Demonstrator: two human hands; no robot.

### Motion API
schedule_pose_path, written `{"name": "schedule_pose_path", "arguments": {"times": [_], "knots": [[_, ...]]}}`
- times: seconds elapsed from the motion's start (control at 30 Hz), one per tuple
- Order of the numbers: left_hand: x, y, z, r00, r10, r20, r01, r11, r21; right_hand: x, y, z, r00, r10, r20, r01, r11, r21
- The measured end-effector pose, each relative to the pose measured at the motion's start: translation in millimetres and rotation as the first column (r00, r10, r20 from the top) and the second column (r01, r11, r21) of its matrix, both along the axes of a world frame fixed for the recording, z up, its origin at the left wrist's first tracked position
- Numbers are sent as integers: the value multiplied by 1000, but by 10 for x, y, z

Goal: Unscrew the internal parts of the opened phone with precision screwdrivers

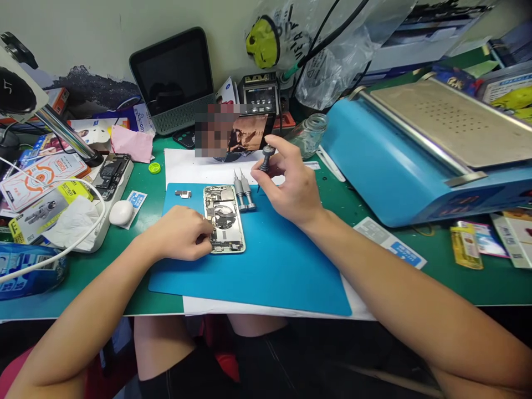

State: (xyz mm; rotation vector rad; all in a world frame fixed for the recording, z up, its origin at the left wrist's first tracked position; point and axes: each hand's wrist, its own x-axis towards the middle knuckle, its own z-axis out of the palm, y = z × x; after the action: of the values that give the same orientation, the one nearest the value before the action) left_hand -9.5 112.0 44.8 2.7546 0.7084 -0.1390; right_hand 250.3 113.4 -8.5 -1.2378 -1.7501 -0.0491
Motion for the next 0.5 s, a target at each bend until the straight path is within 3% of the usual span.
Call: {"name": "schedule_pose_path", "arguments": {"times": [0.5], "knots": [[6, 6, 11, 1000, -10, 1, 10, 1000, 8, -2, -6, 16, 1000, -12, 15, 12, 1000, 5]]}}
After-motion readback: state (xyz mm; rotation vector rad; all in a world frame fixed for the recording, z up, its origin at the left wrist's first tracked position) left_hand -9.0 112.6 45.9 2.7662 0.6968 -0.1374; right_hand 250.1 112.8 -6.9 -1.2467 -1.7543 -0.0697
